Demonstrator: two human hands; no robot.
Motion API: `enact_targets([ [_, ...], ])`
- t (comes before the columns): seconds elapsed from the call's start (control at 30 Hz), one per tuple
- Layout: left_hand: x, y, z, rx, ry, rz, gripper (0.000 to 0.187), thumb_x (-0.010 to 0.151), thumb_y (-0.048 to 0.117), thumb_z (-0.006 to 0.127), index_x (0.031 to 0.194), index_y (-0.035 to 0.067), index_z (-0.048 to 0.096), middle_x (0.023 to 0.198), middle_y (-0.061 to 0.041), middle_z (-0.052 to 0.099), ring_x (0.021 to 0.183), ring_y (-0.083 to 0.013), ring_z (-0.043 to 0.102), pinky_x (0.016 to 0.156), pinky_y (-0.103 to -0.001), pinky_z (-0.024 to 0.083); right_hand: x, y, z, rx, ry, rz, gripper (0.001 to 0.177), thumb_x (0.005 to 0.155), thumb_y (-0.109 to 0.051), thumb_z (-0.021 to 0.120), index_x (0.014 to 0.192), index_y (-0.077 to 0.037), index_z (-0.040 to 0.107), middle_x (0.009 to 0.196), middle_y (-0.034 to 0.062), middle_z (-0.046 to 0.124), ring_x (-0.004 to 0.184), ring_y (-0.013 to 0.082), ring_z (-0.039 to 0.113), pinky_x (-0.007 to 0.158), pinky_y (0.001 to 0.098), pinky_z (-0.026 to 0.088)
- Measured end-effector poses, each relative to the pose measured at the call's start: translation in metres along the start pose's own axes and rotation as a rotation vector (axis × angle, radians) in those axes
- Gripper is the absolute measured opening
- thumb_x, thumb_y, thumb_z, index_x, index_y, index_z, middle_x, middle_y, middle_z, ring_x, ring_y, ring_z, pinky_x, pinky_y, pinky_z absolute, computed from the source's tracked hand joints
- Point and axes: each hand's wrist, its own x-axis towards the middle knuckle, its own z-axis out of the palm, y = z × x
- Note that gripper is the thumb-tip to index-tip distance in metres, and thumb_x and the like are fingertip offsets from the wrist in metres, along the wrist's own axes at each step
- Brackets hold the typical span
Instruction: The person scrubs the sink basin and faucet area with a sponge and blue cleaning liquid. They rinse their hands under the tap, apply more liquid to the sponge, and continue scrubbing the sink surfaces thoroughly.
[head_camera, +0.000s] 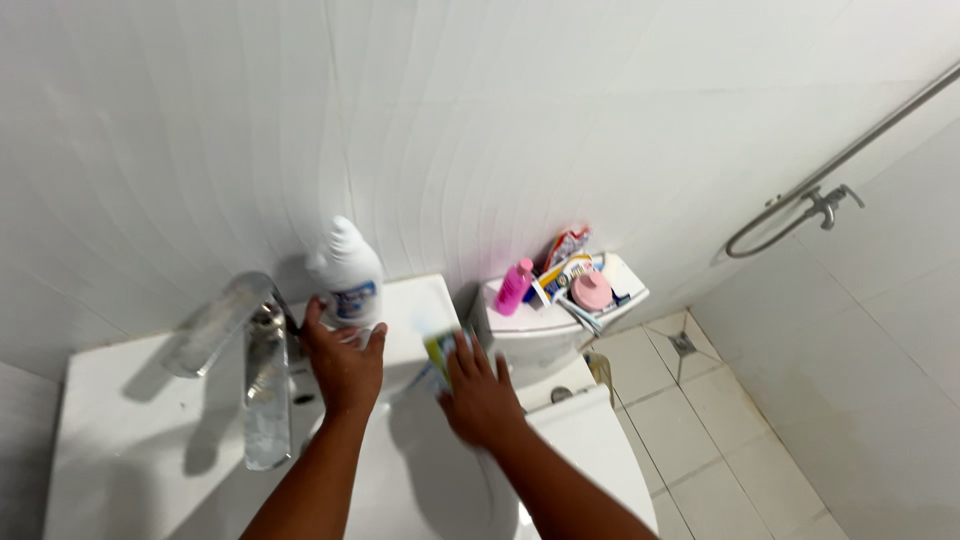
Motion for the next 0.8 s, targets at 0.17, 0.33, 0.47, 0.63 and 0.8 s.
enact_targets([
  [0.17, -0.037, -0.008, -0.014, 0.532, -0.323, 0.401, 0.059, 0.086, 0.005, 0.065, 0.143, 0.004, 0.047, 0.144, -0.018, 0.049, 0.133, -0.0361, 0.047, 0.112, -0.048, 0.036, 0.05, 0.002, -0.016, -0.011, 0.045, -0.045, 0.075, 0.1, -0.042, 0.053, 0.158, -0.006, 0.023, 0.17, 0.0116, 0.002, 0.156, 0.0311, 0.005, 0.119, 0.0618, 0.015],
  [0.33, -0.019, -0.024, -0.013, 0.877, -0.665, 0.582, 0.066, 0.079, -0.007, 0.054, 0.144, 0.001, 0.048, 0.156, -0.015, 0.042, 0.149, -0.0319, 0.034, 0.124, -0.043, 0.025, -0.016, 0.007, -0.001, -0.03, -0.032, -0.021, 0.075, 0.097, -0.04, 0.057, 0.158, -0.007, 0.028, 0.172, 0.0133, 0.011, 0.158, 0.0295, 0.01, 0.122, 0.0578, 0.018],
  [0.47, -0.014, -0.037, -0.01, 0.81, -0.685, 0.555, 0.069, 0.078, -0.009, 0.052, 0.146, 0.002, 0.046, 0.159, -0.014, 0.039, 0.15, -0.0291, 0.031, 0.124, -0.043, 0.022, -0.079, 0.004, -0.005, 0.013, -0.085, 0.001, 0.074, 0.098, -0.042, 0.059, 0.154, -0.002, 0.03, 0.17, 0.0175, 0.011, 0.157, 0.0336, 0.01, 0.119, 0.0581, 0.021],
  [0.63, -0.006, -0.049, -0.014, 0.725, -0.706, 0.407, 0.072, 0.079, -0.013, 0.048, 0.149, 0.006, 0.048, 0.159, -0.01, 0.04, 0.152, -0.0254, 0.031, 0.126, -0.041, 0.02, -0.028, -0.001, -0.029, 0.1, -0.114, 0.032, 0.067, 0.098, -0.039, 0.058, 0.151, -0.005, 0.035, 0.174, 0.0119, 0.007, 0.159, 0.0303, 0.009, 0.119, 0.0605, 0.02],
  [0.8, -0.002, -0.045, -0.014, 0.544, -0.669, 0.295, 0.073, 0.074, -0.011, 0.049, 0.144, 0.008, 0.053, 0.156, -0.008, 0.047, 0.152, -0.0221, 0.035, 0.127, -0.034, 0.025, 0.085, -0.003, -0.033, -0.087, 0.003, -0.035, 0.064, 0.1, -0.036, 0.053, 0.153, -0.004, 0.036, 0.172, 0.0154, 0.012, 0.159, 0.0334, 0.012, 0.117, 0.0608, 0.029],
])
